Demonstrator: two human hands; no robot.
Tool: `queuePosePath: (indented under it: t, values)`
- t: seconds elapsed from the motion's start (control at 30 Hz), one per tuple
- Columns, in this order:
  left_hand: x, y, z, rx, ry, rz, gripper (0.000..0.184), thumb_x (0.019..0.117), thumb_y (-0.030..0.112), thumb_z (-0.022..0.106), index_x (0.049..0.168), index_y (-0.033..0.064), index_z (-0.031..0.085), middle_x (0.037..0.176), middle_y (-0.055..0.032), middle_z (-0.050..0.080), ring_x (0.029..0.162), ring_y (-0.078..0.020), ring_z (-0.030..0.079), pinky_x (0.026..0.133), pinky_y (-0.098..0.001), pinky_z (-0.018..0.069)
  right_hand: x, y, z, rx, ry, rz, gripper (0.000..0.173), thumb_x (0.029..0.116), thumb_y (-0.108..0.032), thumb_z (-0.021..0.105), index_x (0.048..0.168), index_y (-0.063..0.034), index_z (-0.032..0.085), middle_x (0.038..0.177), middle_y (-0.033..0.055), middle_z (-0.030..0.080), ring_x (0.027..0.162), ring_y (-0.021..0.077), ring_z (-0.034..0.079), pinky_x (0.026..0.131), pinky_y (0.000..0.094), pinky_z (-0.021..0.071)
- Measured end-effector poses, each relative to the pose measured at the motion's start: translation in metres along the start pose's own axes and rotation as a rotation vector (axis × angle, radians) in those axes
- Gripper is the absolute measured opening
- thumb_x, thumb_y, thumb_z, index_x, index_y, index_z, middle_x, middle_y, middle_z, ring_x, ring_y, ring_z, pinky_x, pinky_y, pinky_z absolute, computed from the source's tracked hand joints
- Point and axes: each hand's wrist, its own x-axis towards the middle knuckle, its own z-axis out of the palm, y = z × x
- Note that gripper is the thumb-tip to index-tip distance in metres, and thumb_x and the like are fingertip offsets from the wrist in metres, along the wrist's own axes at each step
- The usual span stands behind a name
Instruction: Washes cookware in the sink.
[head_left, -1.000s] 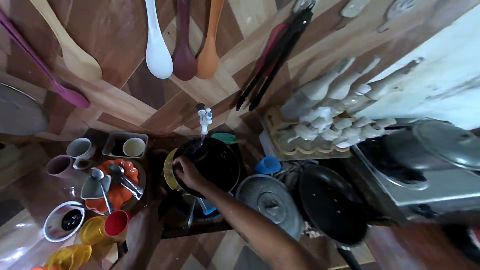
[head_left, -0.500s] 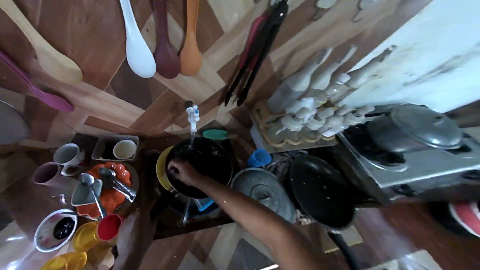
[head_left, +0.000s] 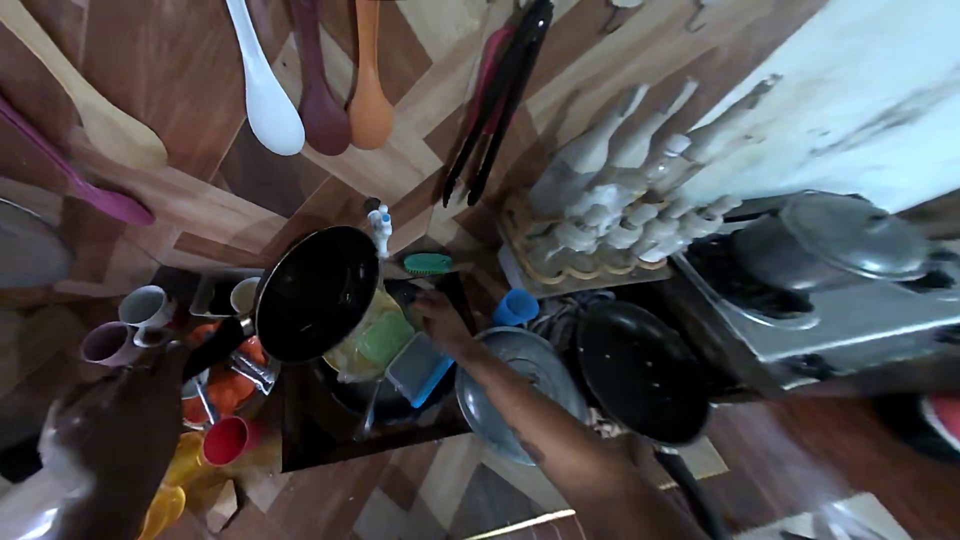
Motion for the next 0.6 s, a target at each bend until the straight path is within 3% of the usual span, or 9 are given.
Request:
queuePosePath:
  t: [0.07,0.13,0.2,0.27,0.33,0.43,0.53,0.6]
  values:
    - [0.009,-0.01,-0.006,0.005,-0.017,-0.024,0.033,0.0979,-0.001,0.06,0.127,0.0109,0.07,0.114,-0.0215,0.072,0.104,-0.0441,0.069,0.089,-0.0645,0.0503,-0.001,-0.011,0.018,0.094,0.226,-0.176,0.027,0.0979,-0.002,0.058,0.12,-0.0029,0.072,0.143,0.0213,0.057,0.132,0.0346,0.057,0.108,0.0438,0.05]
    - [0.016,-0.01,-0.01,-0.036,-0.017,-0.044,0.029,0.0989,-0.002,0.058,0.123,0.0085,0.071,0.108,-0.0238,0.07,0.104,-0.0452,0.067,0.089,-0.0649,0.0494,0.001,-0.028,0.032,0.215,0.392,-0.383,0.023,0.0949,0.0,0.062,0.115,-0.0009,0.073,0.139,0.0216,0.06,0.128,0.0344,0.059,0.105,0.0433,0.0528]
    - [0.016,-0.007,-0.011,-0.058,-0.044,-0.052,0.028,0.0966,-0.002,0.061,0.12,0.0079,0.072,0.109,-0.025,0.071,0.104,-0.0478,0.067,0.089,-0.0676,0.0492,0.004,-0.051,0.038,0.374,0.339,-0.52,0.023,0.0948,0.001,0.061,0.114,0.0021,0.074,0.132,0.0209,0.065,0.125,0.0315,0.062,0.106,0.0411,0.0527]
    - [0.01,0.0,-0.008,-0.069,-0.143,-0.09,0.025,0.0918,0.0,0.067,0.114,0.0095,0.074,0.109,-0.0241,0.072,0.099,-0.0496,0.068,0.08,-0.07,0.051,0.012,-0.067,0.033,0.528,0.052,-0.377,0.029,0.0987,-0.003,0.06,0.125,0.0034,0.068,0.132,0.0202,0.065,0.121,0.0256,0.065,0.104,0.0363,0.0539]
    - [-0.001,0.016,-0.007,-0.144,-0.348,-0.164,0.023,0.0932,0.006,0.069,0.116,0.0088,0.074,0.112,-0.0242,0.071,0.101,-0.0505,0.068,0.081,-0.0717,0.0498,0.034,-0.068,0.028,0.706,-0.123,-0.014,0.035,0.1018,-0.005,0.059,0.136,0.002,0.061,0.134,0.0191,0.064,0.118,0.0246,0.066,0.102,0.038,0.0535]
    - [-0.011,0.05,-0.007,-0.27,-0.676,-0.26,0.03,0.0959,0.021,0.071,0.124,0.0085,0.071,0.119,-0.025,0.069,0.111,-0.0497,0.065,0.09,-0.0723,0.0467,0.071,-0.059,0.041,1.212,0.114,0.351,0.028,0.109,-0.013,0.047,0.126,0.0044,0.061,0.108,0.0146,0.072,0.088,0.0164,0.07,0.082,0.032,0.0578]
    - [-0.014,0.082,0.011,-0.359,-0.84,-0.308,0.037,0.0941,0.029,0.072,0.128,0.0153,0.071,0.123,-0.0192,0.07,0.116,-0.0427,0.066,0.094,-0.0674,0.049,0.086,-0.07,0.076,1.494,0.087,0.312,0.039,0.1126,-0.022,0.036,0.139,0.002,0.051,0.121,0.0143,0.066,0.101,0.0182,0.066,0.091,0.0339,0.0545]
    - [-0.014,0.088,0.028,-0.374,-0.857,-0.321,0.038,0.0923,0.031,0.073,0.128,0.0184,0.071,0.122,-0.0157,0.071,0.115,-0.0393,0.067,0.093,-0.0646,0.0508,0.072,-0.087,0.094,1.435,-0.146,0.267,0.034,0.1105,-0.018,0.041,0.135,0.0024,0.053,0.11,0.0116,0.066,0.093,0.017,0.067,0.086,0.0339,0.0571]
